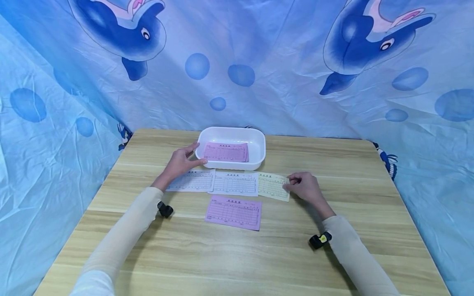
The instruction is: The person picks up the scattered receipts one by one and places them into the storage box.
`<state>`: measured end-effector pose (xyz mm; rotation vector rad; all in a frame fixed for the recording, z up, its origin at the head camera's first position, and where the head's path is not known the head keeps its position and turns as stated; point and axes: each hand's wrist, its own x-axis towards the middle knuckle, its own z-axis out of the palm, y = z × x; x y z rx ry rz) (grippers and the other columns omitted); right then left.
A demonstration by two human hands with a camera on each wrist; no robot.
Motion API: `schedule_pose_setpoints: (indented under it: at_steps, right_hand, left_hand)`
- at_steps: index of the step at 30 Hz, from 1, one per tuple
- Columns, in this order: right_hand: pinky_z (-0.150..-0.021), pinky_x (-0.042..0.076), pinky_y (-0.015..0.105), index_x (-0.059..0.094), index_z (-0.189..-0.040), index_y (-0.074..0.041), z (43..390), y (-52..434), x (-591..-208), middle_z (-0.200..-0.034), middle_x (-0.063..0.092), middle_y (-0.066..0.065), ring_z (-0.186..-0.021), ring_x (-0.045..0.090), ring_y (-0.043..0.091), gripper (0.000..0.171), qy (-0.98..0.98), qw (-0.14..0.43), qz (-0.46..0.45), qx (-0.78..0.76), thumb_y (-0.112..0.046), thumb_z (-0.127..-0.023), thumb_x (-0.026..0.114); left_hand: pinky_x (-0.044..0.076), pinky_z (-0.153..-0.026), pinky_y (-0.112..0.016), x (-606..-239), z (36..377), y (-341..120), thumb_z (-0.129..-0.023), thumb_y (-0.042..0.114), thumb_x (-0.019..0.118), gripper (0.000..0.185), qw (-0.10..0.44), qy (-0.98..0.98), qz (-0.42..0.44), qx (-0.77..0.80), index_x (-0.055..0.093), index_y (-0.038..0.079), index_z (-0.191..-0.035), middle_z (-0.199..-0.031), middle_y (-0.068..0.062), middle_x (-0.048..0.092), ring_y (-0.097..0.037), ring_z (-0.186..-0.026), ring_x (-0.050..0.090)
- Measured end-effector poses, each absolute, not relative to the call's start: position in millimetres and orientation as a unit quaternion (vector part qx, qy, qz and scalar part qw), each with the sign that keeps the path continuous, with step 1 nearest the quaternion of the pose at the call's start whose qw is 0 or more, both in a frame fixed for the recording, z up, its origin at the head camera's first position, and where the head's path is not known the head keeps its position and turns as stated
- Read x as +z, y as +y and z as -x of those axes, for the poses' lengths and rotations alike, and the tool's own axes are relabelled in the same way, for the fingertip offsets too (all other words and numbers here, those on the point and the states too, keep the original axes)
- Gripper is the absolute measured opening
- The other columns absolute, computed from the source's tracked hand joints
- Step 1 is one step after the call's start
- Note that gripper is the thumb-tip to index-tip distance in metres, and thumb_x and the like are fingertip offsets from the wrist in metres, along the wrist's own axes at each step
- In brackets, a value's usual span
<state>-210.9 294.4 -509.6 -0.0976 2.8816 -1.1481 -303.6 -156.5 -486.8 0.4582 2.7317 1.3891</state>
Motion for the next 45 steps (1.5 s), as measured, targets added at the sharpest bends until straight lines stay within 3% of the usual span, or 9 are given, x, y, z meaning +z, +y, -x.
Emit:
schedule_pose_setpoints:
  at_steps: [8,15,25,37,45]
  right_hand:
    - [-0.065,0.048,0.024,0.077,-0.100,-0.002,209,297,-510,-0.091,0.073,0.007,-0.080,0.059,0.017,0.025,0.926,0.012,0.019,-0.378,-0.026,-0.092,0.078]
    - [-0.066,0.050,0.023,0.077,-0.103,-0.002,208,295,-507,-0.094,0.074,0.010,-0.081,0.062,0.016,0.029,0.914,-0.014,0.023,-0.406,-0.029,-0.094,0.076]
    - [-0.062,0.049,0.014,0.077,-0.101,0.000,204,296,-498,-0.092,0.075,0.014,-0.074,0.060,0.003,0.026,0.893,-0.084,0.024,-0.443,-0.024,-0.093,0.078]
    - [-0.065,0.051,0.015,0.077,-0.105,-0.001,201,308,-491,-0.088,0.072,-0.018,-0.081,0.063,0.003,0.036,0.874,-0.091,-0.009,-0.476,-0.035,-0.093,0.077]
    - [-0.065,0.052,0.013,0.077,-0.111,0.000,195,323,-482,-0.089,0.071,-0.021,-0.082,0.063,0.000,0.038,0.871,-0.102,-0.015,-0.480,-0.033,-0.094,0.077]
  left_hand:
    - [0.041,-0.117,-0.043,-488,304,-157,-0.084,0.048,0.083,0.093,0.018,0.882,-0.151,0.445,0.041,0.005,-0.154,-0.163,-0.011,0.034,-0.031,-0.147,0.040]
    - [0.041,-0.117,-0.044,-489,304,-157,-0.084,0.047,0.084,0.093,0.015,0.883,-0.152,0.443,0.041,0.004,-0.154,-0.162,-0.013,0.034,-0.033,-0.146,0.040]
    - [0.041,-0.117,-0.043,-488,304,-156,-0.083,0.050,0.083,0.094,0.014,0.882,-0.153,0.445,0.041,0.006,-0.154,-0.163,-0.014,0.034,-0.032,-0.147,0.040]
    - [0.040,-0.118,-0.043,-488,305,-155,-0.082,0.049,0.084,0.094,0.019,0.882,-0.148,0.447,0.041,0.006,-0.155,-0.163,-0.013,0.033,-0.032,-0.147,0.039]
    - [0.040,-0.118,-0.043,-489,304,-157,-0.082,0.049,0.084,0.095,0.014,0.879,-0.147,0.453,0.041,0.005,-0.154,-0.164,-0.015,0.033,-0.032,-0.147,0.039]
